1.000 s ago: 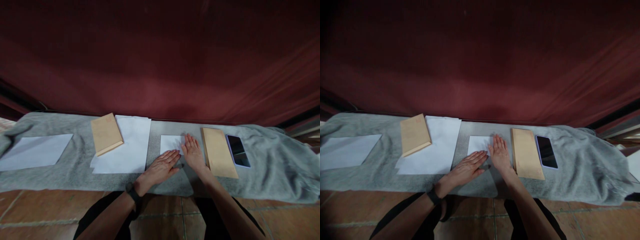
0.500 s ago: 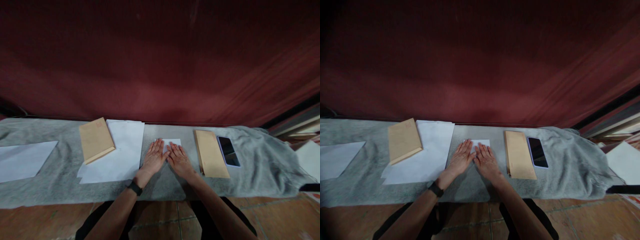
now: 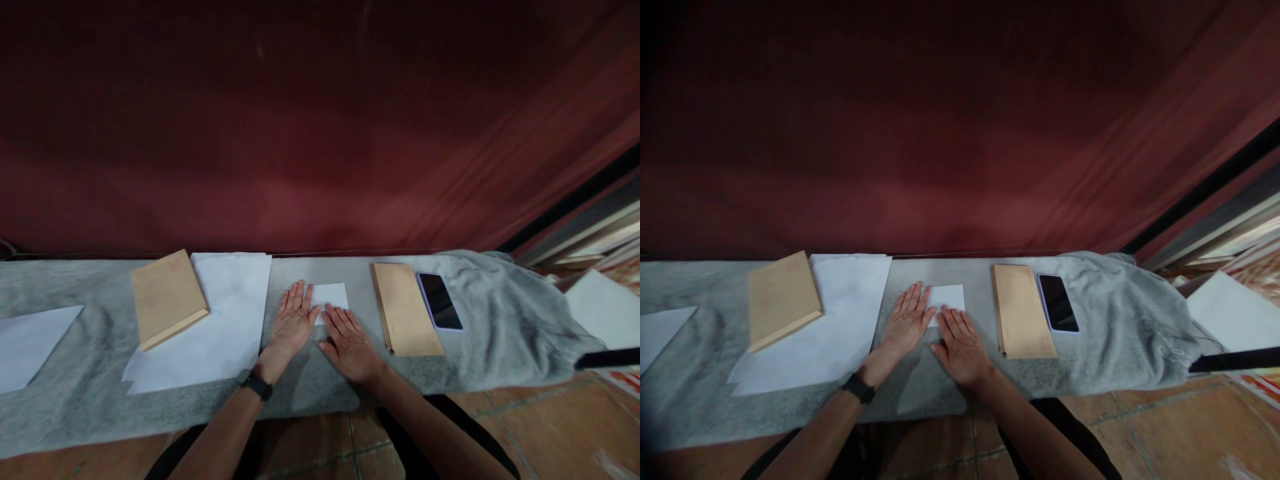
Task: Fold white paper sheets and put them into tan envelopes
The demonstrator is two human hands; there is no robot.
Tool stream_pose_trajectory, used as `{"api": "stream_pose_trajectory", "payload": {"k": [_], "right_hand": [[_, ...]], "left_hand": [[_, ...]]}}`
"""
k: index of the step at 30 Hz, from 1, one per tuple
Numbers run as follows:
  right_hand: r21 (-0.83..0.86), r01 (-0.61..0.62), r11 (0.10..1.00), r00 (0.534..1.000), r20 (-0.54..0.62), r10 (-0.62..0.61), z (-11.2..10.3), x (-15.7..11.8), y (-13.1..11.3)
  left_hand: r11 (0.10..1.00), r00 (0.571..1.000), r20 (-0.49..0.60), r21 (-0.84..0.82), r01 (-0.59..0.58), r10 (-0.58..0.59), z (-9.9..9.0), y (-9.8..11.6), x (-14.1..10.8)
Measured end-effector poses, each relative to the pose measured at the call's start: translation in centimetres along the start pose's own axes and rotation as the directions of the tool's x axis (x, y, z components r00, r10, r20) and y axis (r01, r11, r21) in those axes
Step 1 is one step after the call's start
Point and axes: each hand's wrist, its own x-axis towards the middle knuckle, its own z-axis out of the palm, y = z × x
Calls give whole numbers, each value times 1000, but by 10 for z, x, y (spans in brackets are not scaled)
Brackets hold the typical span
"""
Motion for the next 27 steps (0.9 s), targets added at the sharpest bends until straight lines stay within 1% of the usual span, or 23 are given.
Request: {"api": "stream_pose_trajectory", "payload": {"k": [4, 6, 7, 9, 10, 12, 14, 17, 22, 24, 27], "right_hand": [[39, 4, 999, 1000, 22, -5, -2, -5, -1], [50, -2, 999, 1000, 18, 1, -2, -6, -1], [54, -3, 999, 1000, 12, 3, -1, -6, -1], [59, -8, 998, 1000, -3, 9, 1, -5, -2], [62, -11, 998, 1000, -12, 12, 3, -5, -2], [68, -19, 998, 999, -35, 22, 6, -4, -4], [77, -20, 997, 998, -62, 25, 10, -3, -6], [97, -12, 995, 995, -98, 21, 13, -3, -9], [127, -33, 991, 993, -106, 47, 11, -3, -16], [153, -44, 987, 993, -104, 60, 7, 1, -17], [220, -99, 970, 989, -89, 121, 0, 10, -13]], "left_hand": [[1000, 1000, 5, 3, 4, -4, -5, 0, 2], [1000, 999, -36, -6, 0, 0, -10, 4, 4], [1000, 998, -60, -21, -23, 22, -14, 7, 5], [990, 990, -83, -75, -121, 115, -19, 15, 5], [977, 981, -74, -109, -185, 178, -21, 19, 6], [940, 955, -22, -169, -296, 296, -21, 26, 5], [921, 934, 46, -188, -340, 354, -19, 30, 6], [936, 936, 110, -160, -314, 333, -15, 34, 11], [946, 934, 156, -110, -307, 321, -14, 36, 30], [948, 935, 158, -96, -305, 317, -14, 36, 36], [946, 941, 109, -91, -312, 321, -13, 34, 39]]}}
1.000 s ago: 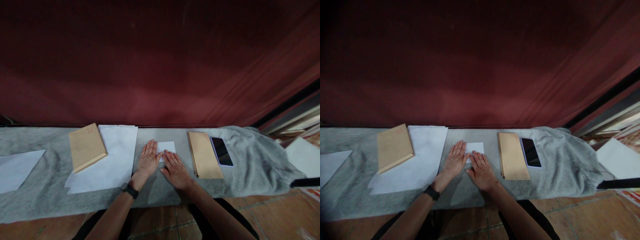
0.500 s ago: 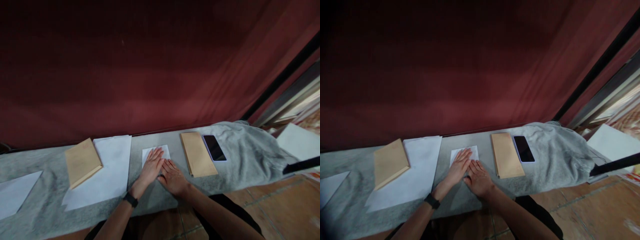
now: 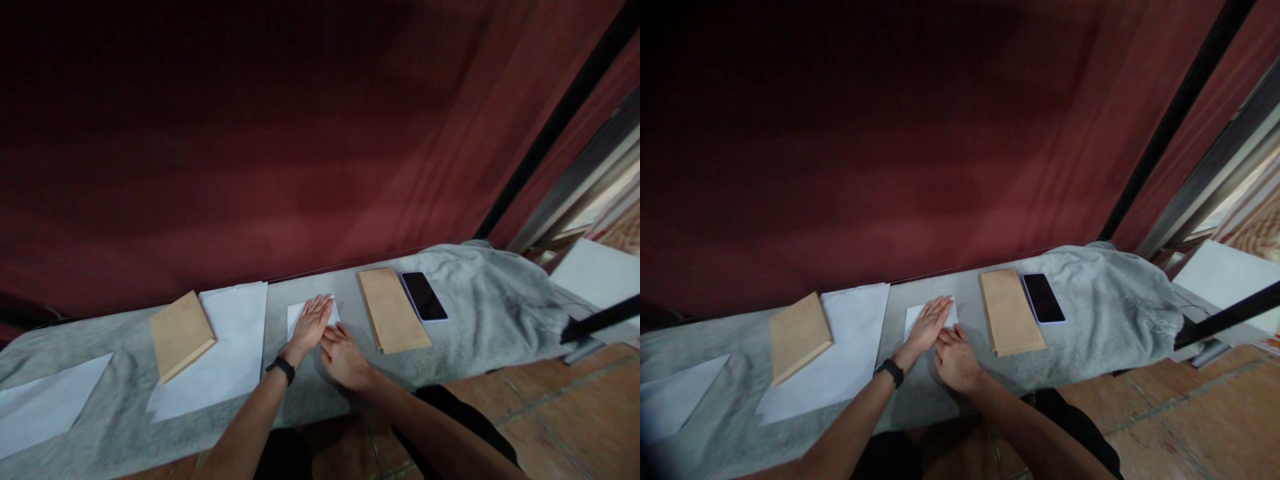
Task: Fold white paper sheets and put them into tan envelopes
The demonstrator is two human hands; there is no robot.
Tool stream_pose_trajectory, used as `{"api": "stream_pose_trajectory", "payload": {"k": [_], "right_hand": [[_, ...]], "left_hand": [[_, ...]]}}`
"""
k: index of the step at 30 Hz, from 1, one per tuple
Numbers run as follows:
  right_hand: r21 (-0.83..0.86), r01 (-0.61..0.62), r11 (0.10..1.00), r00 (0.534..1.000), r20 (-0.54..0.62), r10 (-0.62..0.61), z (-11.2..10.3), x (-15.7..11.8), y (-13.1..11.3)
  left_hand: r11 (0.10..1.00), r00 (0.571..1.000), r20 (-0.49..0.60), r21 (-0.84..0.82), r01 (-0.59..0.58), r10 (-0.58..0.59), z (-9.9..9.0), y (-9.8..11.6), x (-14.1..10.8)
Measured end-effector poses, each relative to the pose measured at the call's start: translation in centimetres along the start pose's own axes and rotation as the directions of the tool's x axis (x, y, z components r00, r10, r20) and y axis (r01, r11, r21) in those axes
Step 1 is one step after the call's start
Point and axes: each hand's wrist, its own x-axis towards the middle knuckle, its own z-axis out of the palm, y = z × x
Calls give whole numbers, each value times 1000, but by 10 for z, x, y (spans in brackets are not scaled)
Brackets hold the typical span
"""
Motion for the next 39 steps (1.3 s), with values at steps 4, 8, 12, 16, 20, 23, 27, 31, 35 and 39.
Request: {"api": "stream_pose_trajectory", "payload": {"k": [4, 8, 12, 16, 20, 23, 27, 31, 35, 39], "right_hand": [[61, -185, 981, 979, -81, 189, -4, 13, 11], [-26, -231, 973, 969, -101, 228, 3, 17, 18], [-146, -249, 958, 968, -20, 248, 14, 20, 12], [-201, -328, 923, 945, -51, 324, 20, 25, 6], [-249, -351, 903, 936, -69, 345, 21, 28, 7], [-274, -355, 894, 934, -69, 350, 21, 28, 7], [-302, -353, 885, 935, -83, 344, 20, 27, 5], [-317, -352, 881, 936, -91, 341, 19, 27, 3], [-320, -355, 878, 935, -102, 340, 21, 26, 5], [-317, -355, 880, 935, -102, 341, 23, 26, 6]], "left_hand": [[998, 991, -122, -9, 60, -61, 6, 1, -11], [991, 979, -164, 36, 127, -120, 15, 3, -38], [969, 968, -128, 87, 230, -218, 19, 1, -69], [949, 949, -155, 115, 293, -274, 20, 1, -92], [946, 941, -196, 116, 301, -276, 22, 6, -101], [947, 934, -220, 98, 307, -280, 22, 7, -103], [949, 932, -220, 67, 307, -286, 23, 6, -103], [945, 922, -233, 41, 326, -308, 25, 3, -103], [950, 924, -244, 29, 312, -296, 27, 2, -104], [954, 924, -252, 14, 300, -287, 28, 1, -104]]}}
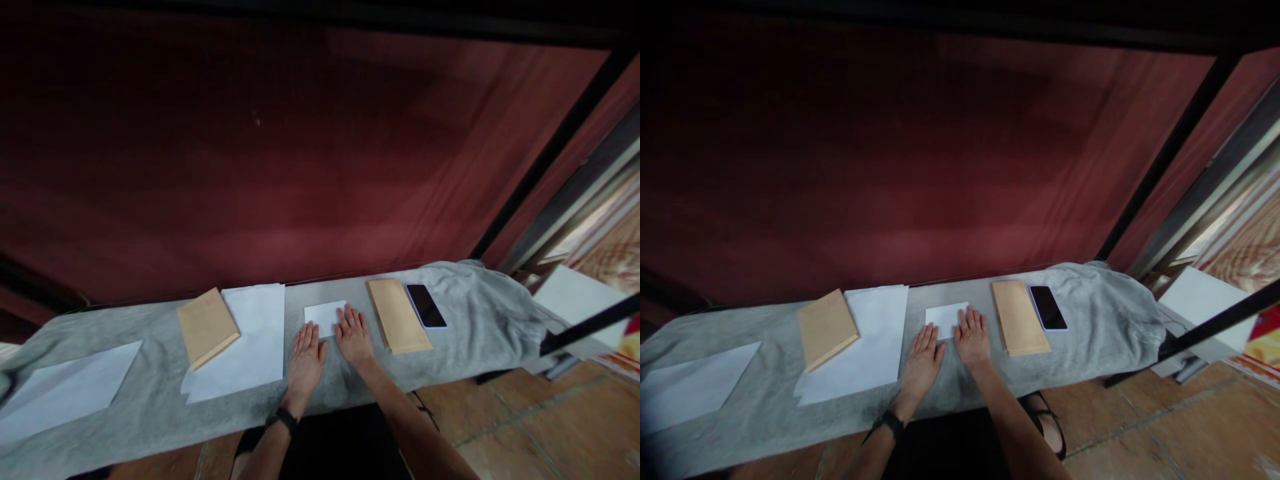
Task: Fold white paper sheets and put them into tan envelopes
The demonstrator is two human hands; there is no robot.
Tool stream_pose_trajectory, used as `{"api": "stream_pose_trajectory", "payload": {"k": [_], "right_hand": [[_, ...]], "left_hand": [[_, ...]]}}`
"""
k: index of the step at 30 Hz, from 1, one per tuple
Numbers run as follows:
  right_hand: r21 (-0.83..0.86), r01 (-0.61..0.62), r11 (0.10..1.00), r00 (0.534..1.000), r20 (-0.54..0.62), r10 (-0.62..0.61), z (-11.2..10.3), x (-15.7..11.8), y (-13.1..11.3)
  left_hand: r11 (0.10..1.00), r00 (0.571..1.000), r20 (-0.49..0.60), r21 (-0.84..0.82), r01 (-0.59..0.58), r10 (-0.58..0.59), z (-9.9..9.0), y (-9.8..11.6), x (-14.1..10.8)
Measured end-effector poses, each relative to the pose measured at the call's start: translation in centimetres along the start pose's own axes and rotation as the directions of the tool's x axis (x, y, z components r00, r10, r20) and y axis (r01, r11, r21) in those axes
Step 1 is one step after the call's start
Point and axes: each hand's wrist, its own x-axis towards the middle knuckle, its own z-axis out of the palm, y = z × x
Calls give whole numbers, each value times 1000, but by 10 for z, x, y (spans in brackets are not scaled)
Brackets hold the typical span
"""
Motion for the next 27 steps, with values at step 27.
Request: {"api": "stream_pose_trajectory", "payload": {"k": [27], "right_hand": [[48, 36, 998, 999, -35, -35, 7, -4, 4]], "left_hand": [[992, 979, 164, 54, 114, -121, -5, 9, 44]]}}
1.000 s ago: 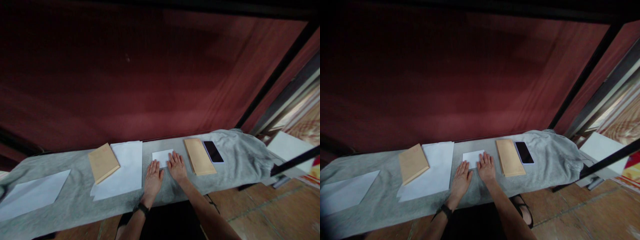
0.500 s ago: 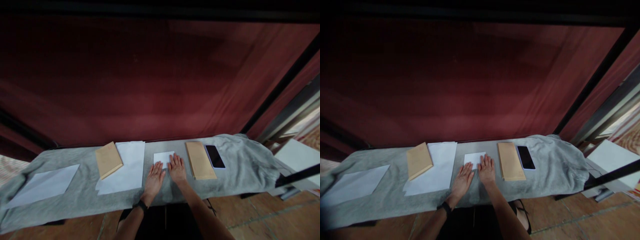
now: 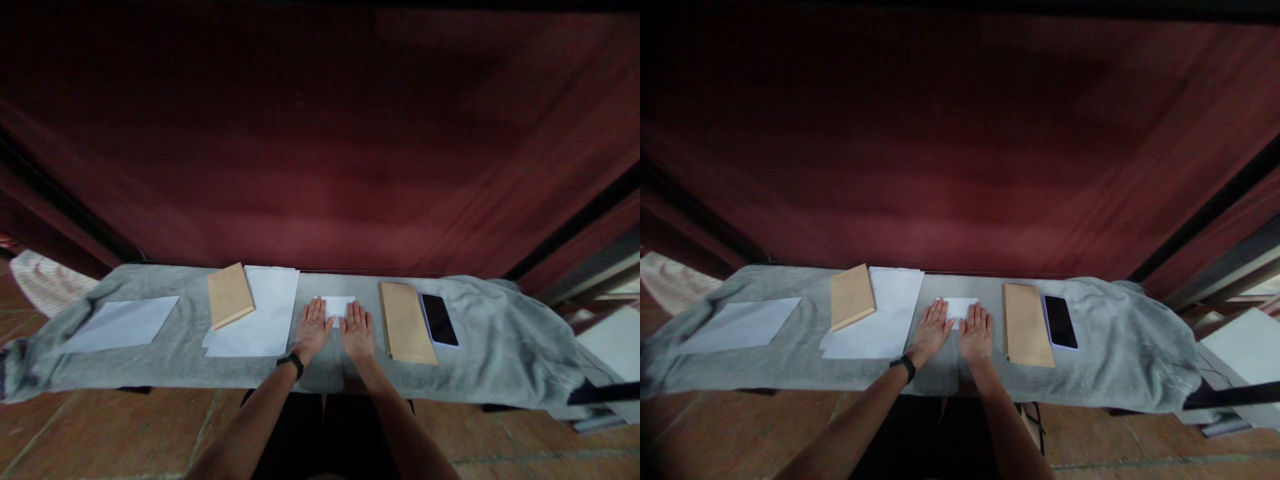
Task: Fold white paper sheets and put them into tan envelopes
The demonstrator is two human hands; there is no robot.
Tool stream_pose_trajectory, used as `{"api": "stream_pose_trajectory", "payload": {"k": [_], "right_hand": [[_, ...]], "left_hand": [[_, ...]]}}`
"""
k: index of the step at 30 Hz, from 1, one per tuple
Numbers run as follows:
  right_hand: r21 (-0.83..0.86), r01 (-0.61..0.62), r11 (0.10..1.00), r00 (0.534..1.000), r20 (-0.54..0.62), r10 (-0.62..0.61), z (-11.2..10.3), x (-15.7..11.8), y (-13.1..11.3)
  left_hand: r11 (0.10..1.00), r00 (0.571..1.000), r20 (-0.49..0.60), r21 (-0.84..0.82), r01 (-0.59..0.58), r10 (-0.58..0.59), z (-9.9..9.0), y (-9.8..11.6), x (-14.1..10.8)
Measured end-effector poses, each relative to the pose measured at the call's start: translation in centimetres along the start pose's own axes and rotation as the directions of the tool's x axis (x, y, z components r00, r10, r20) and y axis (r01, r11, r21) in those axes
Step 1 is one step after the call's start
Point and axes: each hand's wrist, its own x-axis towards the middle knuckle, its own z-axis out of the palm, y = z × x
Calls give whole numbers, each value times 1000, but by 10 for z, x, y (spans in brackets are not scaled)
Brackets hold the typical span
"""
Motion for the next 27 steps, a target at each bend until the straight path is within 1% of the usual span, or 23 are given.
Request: {"api": "stream_pose_trajectory", "payload": {"k": [3, 6, 8, 10, 11, 13, 15, 18, 22, 27], "right_hand": [[-8, -10, 1000, 1000, -18, 10, 1, 1, 2], [-6, -30, 1000, 999, -19, 30, 0, 5, 0], [11, 19, 1000, 1000, -6, -18, 0, 7, -4], [29, 93, 995, 995, 35, -94, 1, 9, -9], [31, 111, 993, 992, 58, -112, 2, 9, -12], [16, 95, 995, 992, 86, -96, 4, 8, -14], [-6, 56, 998, 995, 86, -55, 4, 7, -13], [-33, 20, 999, 999, 49, -18, 1, 3, -4], [-66, 8, 998, 1000, -3, -9, -4, -4, 9], [-66, -4, 998, 1000, -25, 2, -7, -11, 11]], "left_hand": [[1000, 1000, -10, 18, 24, -23, -1, -11, -1], [999, 999, -25, 24, 27, -27, -1, -12, -3], [999, 999, -32, 25, 22, -21, -1, -11, -3], [1000, 1000, -25, 25, 11, -11, -2, -11, -3], [1000, 1000, -19, 24, 7, -6, -2, -11, -3], [1000, 1000, -5, 20, 3, -3, -3, -12, -3], [1000, 1000, 3, 13, 1, -1, -3, -13, -2], [1000, 1000, -7, 6, -6, 6, -4, -12, -3], [1000, 1000, -26, -1, -10, 10, -5, -11, -3], [1000, 1000, 1, 3, -8, 8, -8, -9, -2]]}}
